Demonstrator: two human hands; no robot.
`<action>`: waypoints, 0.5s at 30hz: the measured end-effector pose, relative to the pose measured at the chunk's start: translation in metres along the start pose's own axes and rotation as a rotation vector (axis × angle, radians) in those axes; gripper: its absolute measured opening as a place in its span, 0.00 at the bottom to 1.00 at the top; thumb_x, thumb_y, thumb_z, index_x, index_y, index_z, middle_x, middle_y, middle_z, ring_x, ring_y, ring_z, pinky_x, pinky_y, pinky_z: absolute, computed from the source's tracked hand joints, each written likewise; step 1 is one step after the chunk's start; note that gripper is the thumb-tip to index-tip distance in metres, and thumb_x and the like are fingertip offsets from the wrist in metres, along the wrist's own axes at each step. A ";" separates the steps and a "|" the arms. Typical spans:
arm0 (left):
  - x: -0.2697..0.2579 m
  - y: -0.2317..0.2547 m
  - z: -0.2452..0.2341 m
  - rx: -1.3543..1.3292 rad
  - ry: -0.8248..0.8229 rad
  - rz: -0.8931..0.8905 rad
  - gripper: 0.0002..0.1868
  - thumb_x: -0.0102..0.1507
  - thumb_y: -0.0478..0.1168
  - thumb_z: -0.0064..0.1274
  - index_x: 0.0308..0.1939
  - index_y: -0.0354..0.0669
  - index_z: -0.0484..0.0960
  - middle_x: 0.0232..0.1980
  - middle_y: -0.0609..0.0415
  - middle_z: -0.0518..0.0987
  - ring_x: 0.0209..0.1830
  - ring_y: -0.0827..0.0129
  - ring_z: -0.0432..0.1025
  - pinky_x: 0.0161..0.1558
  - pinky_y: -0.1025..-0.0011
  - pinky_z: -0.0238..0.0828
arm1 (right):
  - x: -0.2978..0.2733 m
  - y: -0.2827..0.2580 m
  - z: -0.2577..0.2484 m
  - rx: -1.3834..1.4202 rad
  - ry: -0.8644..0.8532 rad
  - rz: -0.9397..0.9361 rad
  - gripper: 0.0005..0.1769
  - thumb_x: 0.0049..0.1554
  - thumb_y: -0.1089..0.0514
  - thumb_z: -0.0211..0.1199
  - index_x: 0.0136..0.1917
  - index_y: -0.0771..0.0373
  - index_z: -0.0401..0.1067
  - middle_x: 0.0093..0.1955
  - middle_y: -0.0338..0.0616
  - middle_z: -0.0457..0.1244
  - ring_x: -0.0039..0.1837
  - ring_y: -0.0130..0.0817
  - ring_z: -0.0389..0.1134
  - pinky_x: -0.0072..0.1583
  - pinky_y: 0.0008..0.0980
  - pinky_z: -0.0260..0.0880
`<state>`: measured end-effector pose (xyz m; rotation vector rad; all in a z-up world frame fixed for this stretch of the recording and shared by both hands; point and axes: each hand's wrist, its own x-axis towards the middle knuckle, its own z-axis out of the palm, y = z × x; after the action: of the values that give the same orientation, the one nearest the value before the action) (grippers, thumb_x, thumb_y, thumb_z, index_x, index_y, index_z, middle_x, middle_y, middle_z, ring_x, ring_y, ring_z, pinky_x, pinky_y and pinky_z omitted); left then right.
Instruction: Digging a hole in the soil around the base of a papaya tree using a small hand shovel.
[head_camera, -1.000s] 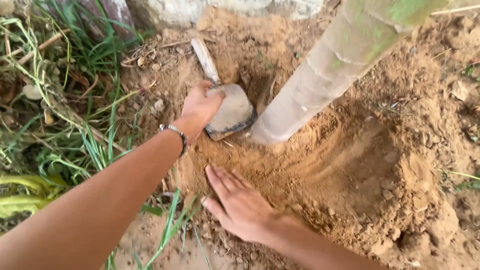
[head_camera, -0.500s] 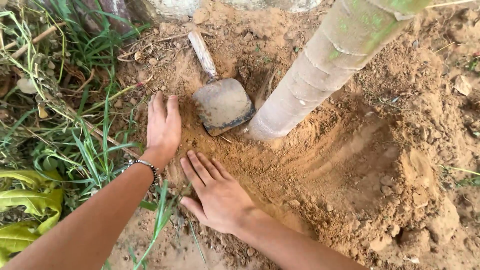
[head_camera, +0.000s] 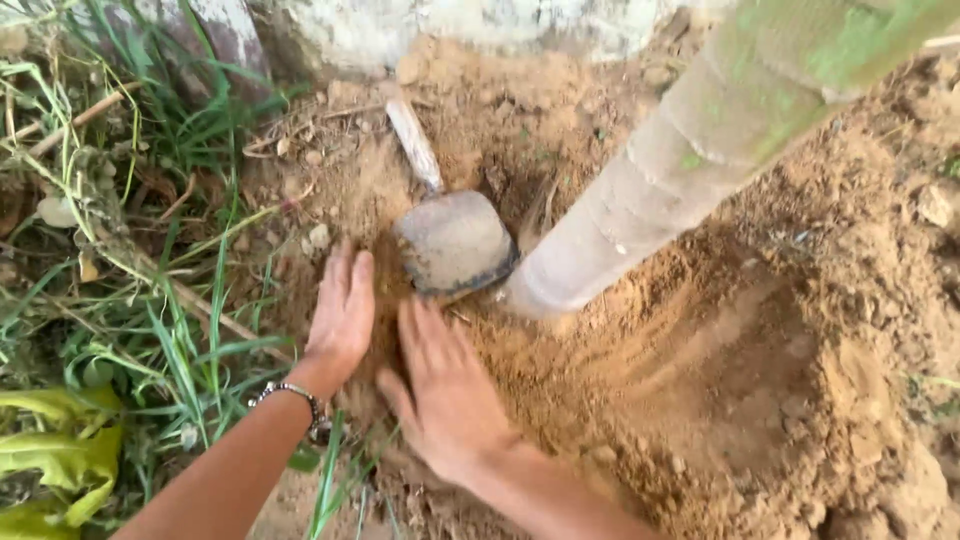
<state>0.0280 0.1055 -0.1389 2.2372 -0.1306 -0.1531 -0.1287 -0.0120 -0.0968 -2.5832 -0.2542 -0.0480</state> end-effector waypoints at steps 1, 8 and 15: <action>0.003 -0.001 0.003 -0.005 0.005 0.005 0.42 0.67 0.65 0.21 0.80 0.47 0.47 0.84 0.49 0.44 0.83 0.57 0.38 0.78 0.62 0.34 | 0.006 0.003 -0.004 -0.007 0.004 -0.005 0.41 0.68 0.39 0.29 0.81 0.71 0.34 0.84 0.59 0.32 0.85 0.49 0.31 0.81 0.43 0.28; -0.014 -0.003 0.007 0.440 0.042 0.274 0.40 0.70 0.59 0.25 0.79 0.36 0.44 0.83 0.42 0.41 0.83 0.55 0.35 0.77 0.58 0.31 | 0.038 0.011 -0.033 0.136 -0.189 0.256 0.40 0.66 0.38 0.25 0.83 0.62 0.29 0.85 0.51 0.28 0.84 0.45 0.29 0.80 0.40 0.31; -0.021 0.003 0.008 0.517 0.157 0.341 0.38 0.71 0.55 0.26 0.79 0.34 0.45 0.83 0.43 0.43 0.83 0.57 0.37 0.78 0.58 0.31 | 0.028 0.024 0.006 0.166 -0.137 0.175 0.38 0.67 0.41 0.23 0.82 0.64 0.28 0.86 0.53 0.26 0.86 0.42 0.26 0.81 0.39 0.27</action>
<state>0.0063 0.1009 -0.1404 2.6829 -0.5111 0.2715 -0.0967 -0.0235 -0.1120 -2.4351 -0.0773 0.2052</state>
